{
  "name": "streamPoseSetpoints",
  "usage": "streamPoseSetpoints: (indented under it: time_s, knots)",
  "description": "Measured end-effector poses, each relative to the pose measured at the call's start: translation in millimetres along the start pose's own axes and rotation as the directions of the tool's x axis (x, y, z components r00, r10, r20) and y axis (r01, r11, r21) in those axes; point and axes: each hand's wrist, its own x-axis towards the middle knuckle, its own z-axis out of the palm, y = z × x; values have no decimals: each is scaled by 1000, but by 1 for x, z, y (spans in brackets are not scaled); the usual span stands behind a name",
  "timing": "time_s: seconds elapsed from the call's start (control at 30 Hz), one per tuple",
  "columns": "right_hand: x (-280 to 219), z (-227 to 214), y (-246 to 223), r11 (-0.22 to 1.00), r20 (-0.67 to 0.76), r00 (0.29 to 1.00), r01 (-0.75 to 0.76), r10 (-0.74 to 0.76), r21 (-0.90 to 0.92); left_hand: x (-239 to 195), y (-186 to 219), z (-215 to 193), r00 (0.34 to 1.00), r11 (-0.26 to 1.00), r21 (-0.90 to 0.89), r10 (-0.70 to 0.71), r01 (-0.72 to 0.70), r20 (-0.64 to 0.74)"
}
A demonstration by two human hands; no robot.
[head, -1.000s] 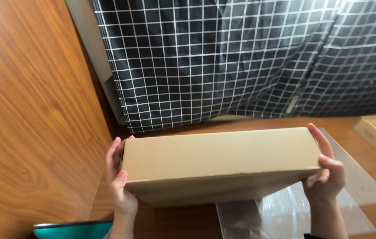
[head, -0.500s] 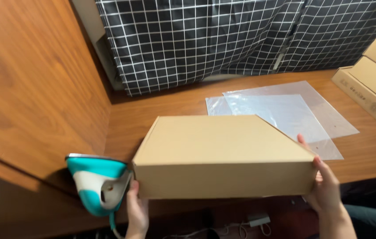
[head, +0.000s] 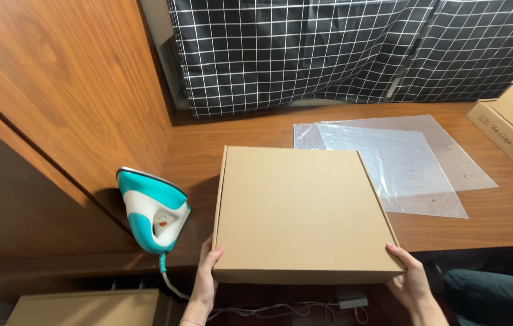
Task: The person irons a denim skirt on a wooden table using a teal and white iron, then folds it and places it into a clear plastic bag. The bagged skirt is placed into a cardboard box, which is then closed.
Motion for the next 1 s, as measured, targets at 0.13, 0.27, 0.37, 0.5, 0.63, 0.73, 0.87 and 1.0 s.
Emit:
streamPoseSetpoints:
  time_s: [0.13,0.27,0.37,0.5,0.63,0.73,0.87,1.0]
  knots:
    - [3,-6,-1,997,117,993,14,-23,80,-22,-2,-1,987,987,24,162,-162,7]
    - [-1,-8,-23,994,186,981,34,-53,107,-71,-12,-1,968,968,-21,250,-250,-27]
    - [8,-21,-43,998,146,987,66,-64,-6,-149,-1,20,978,971,-126,194,-203,-80]
    - [-24,-7,-61,990,433,900,103,-54,-91,-208,-45,-17,935,941,-132,277,-311,-223]
    - [-42,40,-41,965,618,786,164,-4,-203,-276,-83,-61,732,885,-180,223,-429,-644]
    - [-74,93,-12,941,697,712,177,80,-289,-350,-73,-43,561,793,-324,28,-517,-827]
    - [-126,175,32,918,795,564,154,222,-365,-393,-136,-132,515,634,-321,145,-704,-845]
    - [-173,240,77,838,763,486,105,426,-535,-427,-135,-137,426,590,-245,187,-769,-885]
